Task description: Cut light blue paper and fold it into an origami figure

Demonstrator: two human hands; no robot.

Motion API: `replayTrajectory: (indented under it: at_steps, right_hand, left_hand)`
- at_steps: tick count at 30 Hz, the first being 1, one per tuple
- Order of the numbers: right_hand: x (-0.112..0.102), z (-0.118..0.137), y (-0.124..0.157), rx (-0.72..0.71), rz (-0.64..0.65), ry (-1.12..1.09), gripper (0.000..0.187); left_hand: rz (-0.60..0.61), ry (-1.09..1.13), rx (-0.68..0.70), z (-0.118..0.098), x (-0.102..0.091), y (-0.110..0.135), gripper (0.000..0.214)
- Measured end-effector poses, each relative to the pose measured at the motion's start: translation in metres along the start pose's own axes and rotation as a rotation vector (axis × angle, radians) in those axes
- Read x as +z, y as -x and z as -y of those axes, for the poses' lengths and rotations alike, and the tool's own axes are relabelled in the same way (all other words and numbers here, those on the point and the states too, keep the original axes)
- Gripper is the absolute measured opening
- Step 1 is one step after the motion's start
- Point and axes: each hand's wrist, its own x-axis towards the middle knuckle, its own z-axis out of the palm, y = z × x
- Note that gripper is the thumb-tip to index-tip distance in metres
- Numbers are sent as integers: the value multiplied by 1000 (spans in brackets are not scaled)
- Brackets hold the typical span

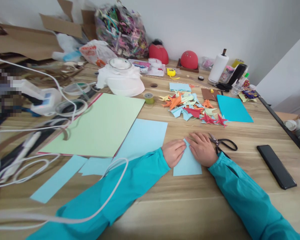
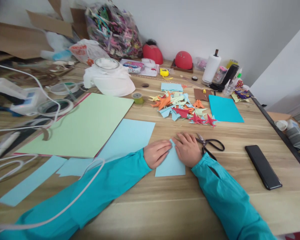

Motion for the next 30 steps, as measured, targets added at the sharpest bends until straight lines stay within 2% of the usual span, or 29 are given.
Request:
replayTrajectory:
  at_steps: [4,9,17,30]
  right_hand:
    - [1,-1,0,-6,-12,-3,40]
    - [3,-1,1,-4,-14,-7,41]
    - [2,-1,0,34,7,-53,47]
    - [2,-2,0,25,13,-20,44]
  left_hand:
    - [42,-5,-40,-1,1,1,25]
    - [2,-36,-74,1,4,3,26]
    - [-18,-34,-46,5,7,5,27]
    - [9,-77,-46,1,5,3,28]
